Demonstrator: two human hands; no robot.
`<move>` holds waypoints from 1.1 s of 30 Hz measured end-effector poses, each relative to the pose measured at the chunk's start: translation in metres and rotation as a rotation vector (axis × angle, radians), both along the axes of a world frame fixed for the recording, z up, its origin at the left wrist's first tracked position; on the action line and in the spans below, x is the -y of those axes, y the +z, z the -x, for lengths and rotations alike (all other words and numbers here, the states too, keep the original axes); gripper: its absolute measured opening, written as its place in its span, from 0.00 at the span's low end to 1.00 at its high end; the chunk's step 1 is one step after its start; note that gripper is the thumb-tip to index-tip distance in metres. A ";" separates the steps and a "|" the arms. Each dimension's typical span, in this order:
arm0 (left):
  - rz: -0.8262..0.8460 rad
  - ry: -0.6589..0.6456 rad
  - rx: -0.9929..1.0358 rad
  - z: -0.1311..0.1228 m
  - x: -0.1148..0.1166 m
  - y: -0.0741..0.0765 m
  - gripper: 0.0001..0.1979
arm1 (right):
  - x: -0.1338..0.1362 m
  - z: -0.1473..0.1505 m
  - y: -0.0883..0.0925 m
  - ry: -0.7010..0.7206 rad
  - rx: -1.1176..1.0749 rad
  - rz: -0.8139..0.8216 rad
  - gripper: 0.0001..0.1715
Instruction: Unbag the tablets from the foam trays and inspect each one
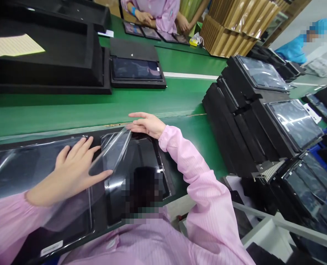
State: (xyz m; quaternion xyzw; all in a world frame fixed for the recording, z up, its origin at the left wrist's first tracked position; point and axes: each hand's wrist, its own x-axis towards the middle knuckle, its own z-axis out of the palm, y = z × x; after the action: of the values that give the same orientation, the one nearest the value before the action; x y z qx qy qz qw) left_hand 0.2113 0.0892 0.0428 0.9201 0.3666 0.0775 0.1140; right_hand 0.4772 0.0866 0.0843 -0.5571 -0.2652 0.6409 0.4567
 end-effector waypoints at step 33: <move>1.089 0.688 1.140 0.058 0.039 0.067 0.12 | 0.129 0.107 0.001 0.067 0.356 -0.099 0.41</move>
State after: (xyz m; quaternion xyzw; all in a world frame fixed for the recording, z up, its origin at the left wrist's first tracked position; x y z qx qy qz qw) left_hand 0.1533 0.0500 0.1093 0.3954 0.4979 0.3714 0.6766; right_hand 0.3699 -0.0426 0.0856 -0.6294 -0.3916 0.5332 0.4078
